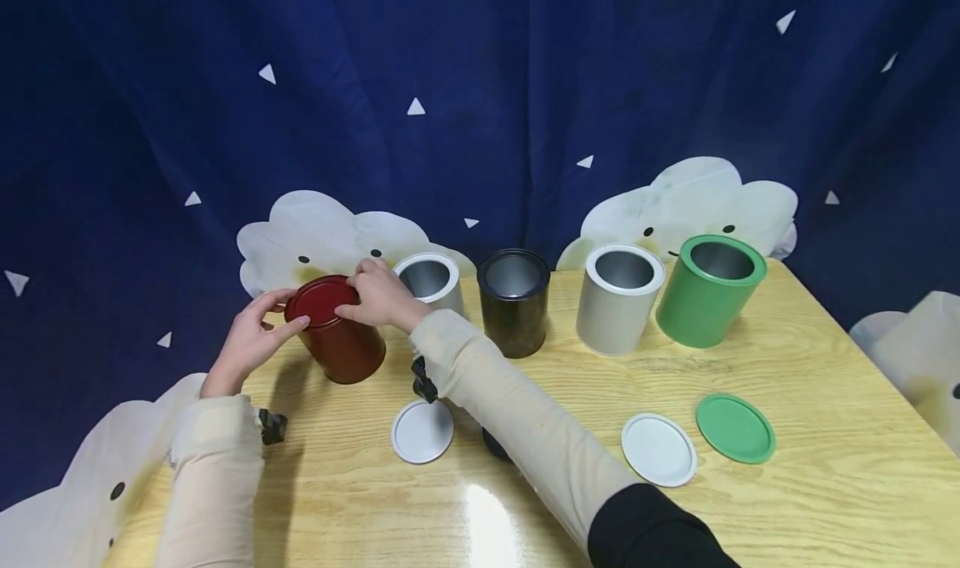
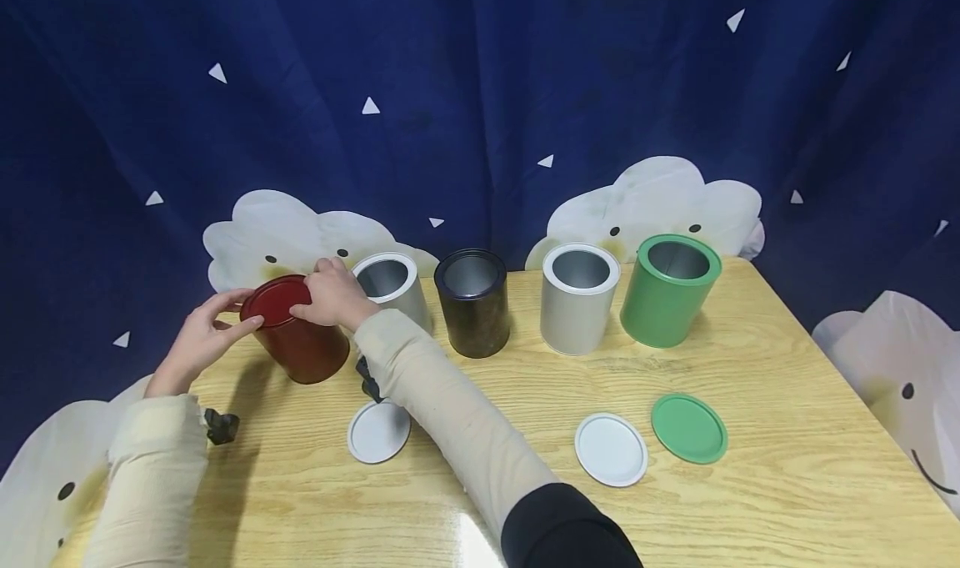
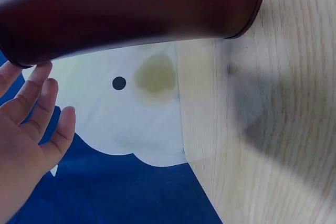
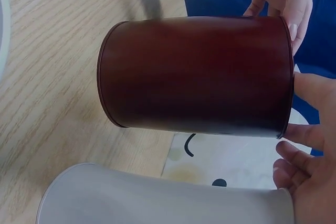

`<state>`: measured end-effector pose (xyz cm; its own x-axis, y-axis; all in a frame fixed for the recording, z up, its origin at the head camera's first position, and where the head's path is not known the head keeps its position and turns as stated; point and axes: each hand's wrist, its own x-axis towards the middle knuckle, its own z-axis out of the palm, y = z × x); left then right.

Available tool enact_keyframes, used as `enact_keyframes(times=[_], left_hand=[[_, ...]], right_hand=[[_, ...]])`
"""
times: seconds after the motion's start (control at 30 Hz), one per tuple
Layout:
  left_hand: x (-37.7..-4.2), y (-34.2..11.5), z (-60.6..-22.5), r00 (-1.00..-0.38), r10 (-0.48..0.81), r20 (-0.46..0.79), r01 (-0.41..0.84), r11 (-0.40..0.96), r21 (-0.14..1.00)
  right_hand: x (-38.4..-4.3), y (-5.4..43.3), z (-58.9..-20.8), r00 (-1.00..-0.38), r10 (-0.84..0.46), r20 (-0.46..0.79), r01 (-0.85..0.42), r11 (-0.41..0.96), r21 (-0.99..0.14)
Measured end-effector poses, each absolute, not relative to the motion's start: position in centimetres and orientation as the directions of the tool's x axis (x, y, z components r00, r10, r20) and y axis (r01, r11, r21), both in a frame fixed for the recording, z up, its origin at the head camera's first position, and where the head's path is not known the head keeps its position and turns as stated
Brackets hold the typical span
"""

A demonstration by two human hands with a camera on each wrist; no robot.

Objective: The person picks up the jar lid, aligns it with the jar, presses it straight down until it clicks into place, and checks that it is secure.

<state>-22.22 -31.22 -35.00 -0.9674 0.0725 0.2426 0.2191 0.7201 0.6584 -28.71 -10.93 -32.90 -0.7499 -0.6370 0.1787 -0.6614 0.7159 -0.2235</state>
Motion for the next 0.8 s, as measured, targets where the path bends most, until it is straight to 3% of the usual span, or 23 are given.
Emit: enact_keyframes(times=[0.8], left_hand=[[-22.45, -31.36, -34.79, -0.977, 0.077, 0.198, 0.189, 0.740, 0.645]], right_hand=[[-28.40, -11.21, -32.65, -0.762, -0.630, 0.152, -0.648, 0.742, -0.172]])
